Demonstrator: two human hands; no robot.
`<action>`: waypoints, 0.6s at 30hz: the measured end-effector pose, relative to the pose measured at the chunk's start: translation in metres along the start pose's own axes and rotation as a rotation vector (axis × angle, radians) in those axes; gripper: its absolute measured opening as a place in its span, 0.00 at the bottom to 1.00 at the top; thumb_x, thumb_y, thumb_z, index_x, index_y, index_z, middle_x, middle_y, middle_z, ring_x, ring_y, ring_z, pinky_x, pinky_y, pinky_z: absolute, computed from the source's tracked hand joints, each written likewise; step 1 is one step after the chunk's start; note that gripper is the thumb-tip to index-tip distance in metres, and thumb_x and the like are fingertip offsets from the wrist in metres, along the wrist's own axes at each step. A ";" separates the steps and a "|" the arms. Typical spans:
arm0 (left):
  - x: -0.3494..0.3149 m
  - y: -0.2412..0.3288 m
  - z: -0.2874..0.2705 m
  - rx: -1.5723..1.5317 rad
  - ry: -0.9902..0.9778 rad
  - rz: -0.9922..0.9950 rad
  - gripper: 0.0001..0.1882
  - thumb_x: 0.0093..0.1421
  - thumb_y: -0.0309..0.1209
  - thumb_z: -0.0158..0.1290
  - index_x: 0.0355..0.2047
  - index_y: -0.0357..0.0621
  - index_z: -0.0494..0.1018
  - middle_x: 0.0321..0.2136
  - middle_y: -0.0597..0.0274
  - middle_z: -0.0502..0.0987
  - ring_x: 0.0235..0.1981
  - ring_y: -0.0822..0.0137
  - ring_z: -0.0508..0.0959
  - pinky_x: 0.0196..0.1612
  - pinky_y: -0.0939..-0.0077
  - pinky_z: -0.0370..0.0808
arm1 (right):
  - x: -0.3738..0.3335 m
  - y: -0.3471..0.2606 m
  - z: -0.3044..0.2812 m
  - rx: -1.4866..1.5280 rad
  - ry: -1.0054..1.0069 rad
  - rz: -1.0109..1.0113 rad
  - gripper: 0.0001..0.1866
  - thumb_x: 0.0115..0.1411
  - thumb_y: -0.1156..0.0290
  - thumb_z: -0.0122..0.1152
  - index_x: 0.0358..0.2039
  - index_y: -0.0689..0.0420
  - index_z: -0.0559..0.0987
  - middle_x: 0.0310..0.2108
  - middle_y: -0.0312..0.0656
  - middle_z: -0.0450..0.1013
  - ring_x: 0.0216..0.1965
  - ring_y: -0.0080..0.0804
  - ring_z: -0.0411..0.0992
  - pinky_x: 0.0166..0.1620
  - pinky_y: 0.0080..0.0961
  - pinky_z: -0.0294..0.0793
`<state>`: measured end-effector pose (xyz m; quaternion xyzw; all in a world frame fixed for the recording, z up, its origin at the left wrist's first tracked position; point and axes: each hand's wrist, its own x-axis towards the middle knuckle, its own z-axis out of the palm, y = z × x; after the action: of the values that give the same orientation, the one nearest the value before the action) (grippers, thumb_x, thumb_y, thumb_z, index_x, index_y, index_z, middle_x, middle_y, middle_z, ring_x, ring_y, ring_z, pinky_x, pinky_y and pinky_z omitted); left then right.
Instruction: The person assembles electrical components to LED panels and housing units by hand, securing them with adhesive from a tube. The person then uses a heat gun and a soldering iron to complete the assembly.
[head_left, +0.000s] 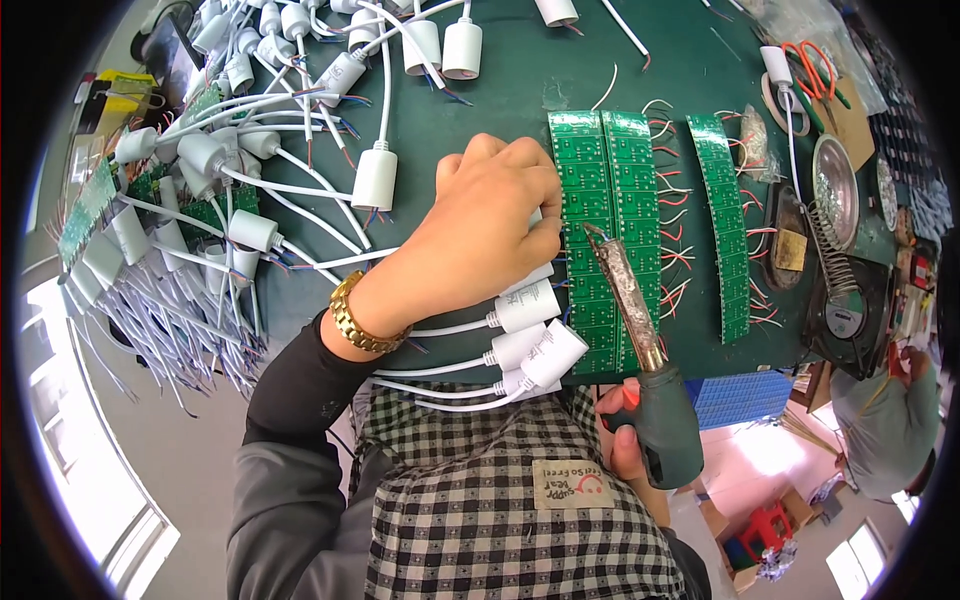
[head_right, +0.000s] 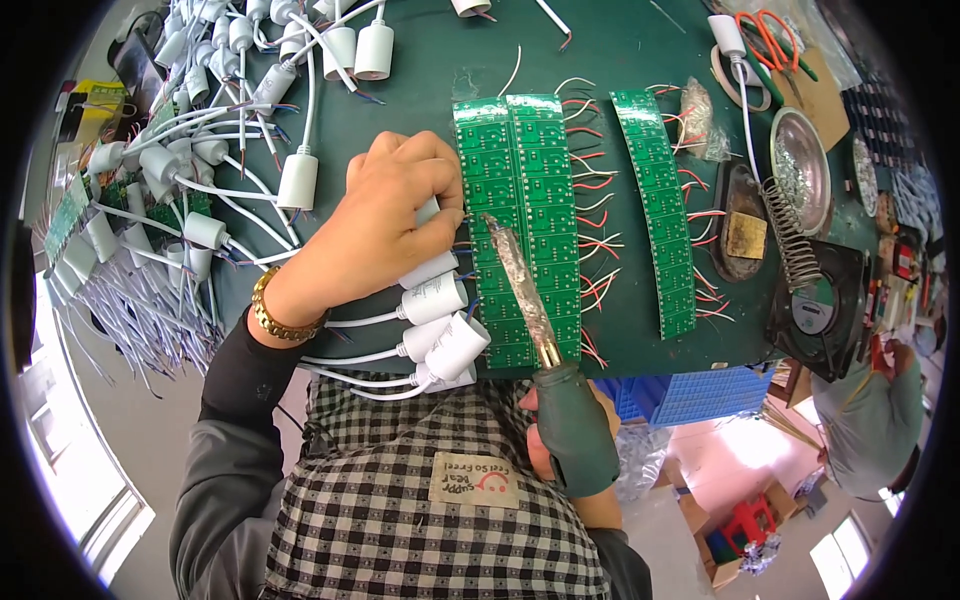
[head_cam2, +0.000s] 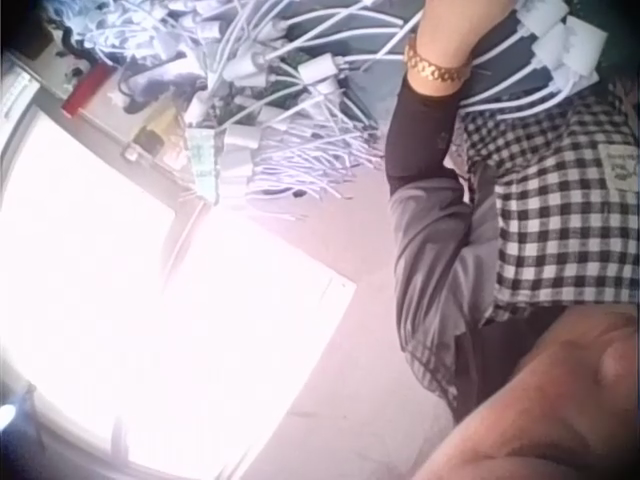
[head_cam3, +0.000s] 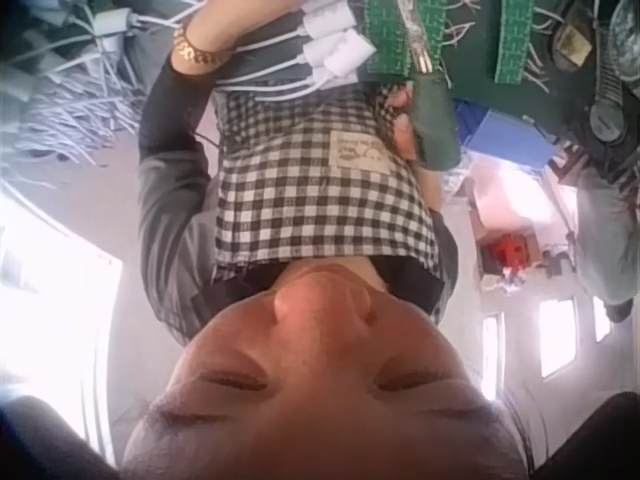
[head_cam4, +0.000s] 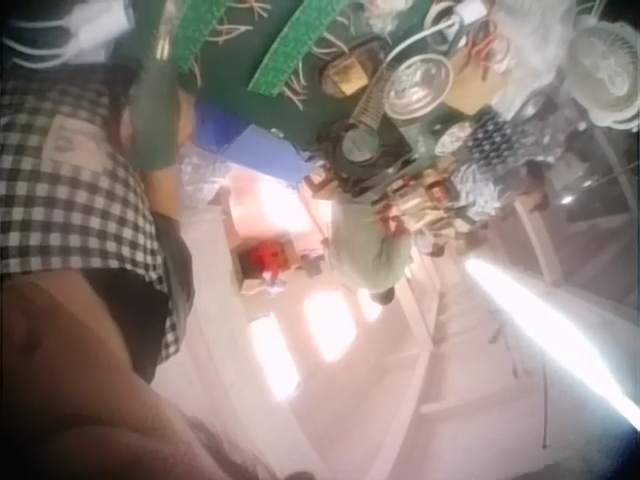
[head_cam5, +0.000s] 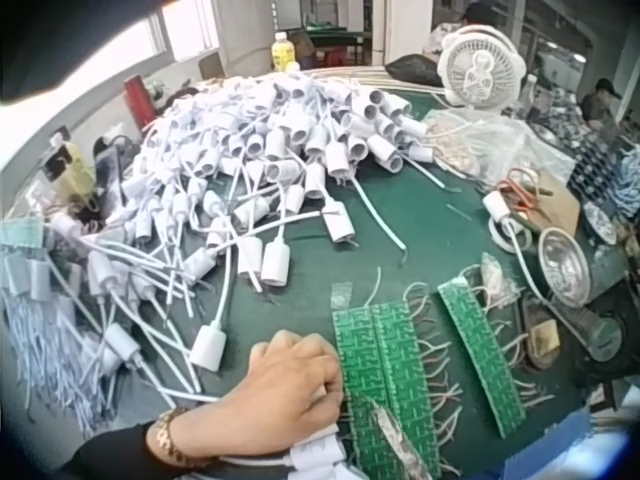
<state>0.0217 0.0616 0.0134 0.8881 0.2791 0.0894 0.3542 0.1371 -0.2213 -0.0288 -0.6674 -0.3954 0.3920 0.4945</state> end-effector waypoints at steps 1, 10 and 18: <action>0.000 0.000 0.000 0.004 0.001 0.000 0.03 0.51 0.26 0.52 0.27 0.43 0.69 0.36 0.63 0.70 0.40 0.58 0.64 0.48 0.66 0.58 | 0.005 -0.008 0.003 0.025 0.008 -0.021 0.26 0.58 0.57 0.58 0.46 0.66 0.66 0.31 0.45 0.69 0.31 0.34 0.70 0.37 0.31 0.72; 0.001 -0.001 -0.002 -0.004 -0.013 0.004 0.03 0.51 0.26 0.52 0.26 0.44 0.69 0.35 0.64 0.70 0.40 0.59 0.64 0.47 0.66 0.58 | 0.012 -0.021 0.000 0.085 0.038 -0.074 0.28 0.58 0.60 0.60 0.49 0.65 0.63 0.30 0.46 0.69 0.28 0.34 0.70 0.34 0.30 0.73; -0.001 -0.002 0.003 0.056 0.082 0.042 0.02 0.51 0.27 0.53 0.26 0.46 0.71 0.33 0.65 0.69 0.38 0.59 0.65 0.45 0.66 0.59 | 0.010 -0.012 0.009 0.313 0.121 -0.173 0.28 0.57 0.62 0.61 0.50 0.65 0.62 0.30 0.47 0.69 0.28 0.35 0.70 0.33 0.31 0.74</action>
<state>0.0217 0.0603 0.0099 0.8989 0.2772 0.1252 0.3154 0.1309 -0.2062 -0.0203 -0.5682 -0.3552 0.3639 0.6469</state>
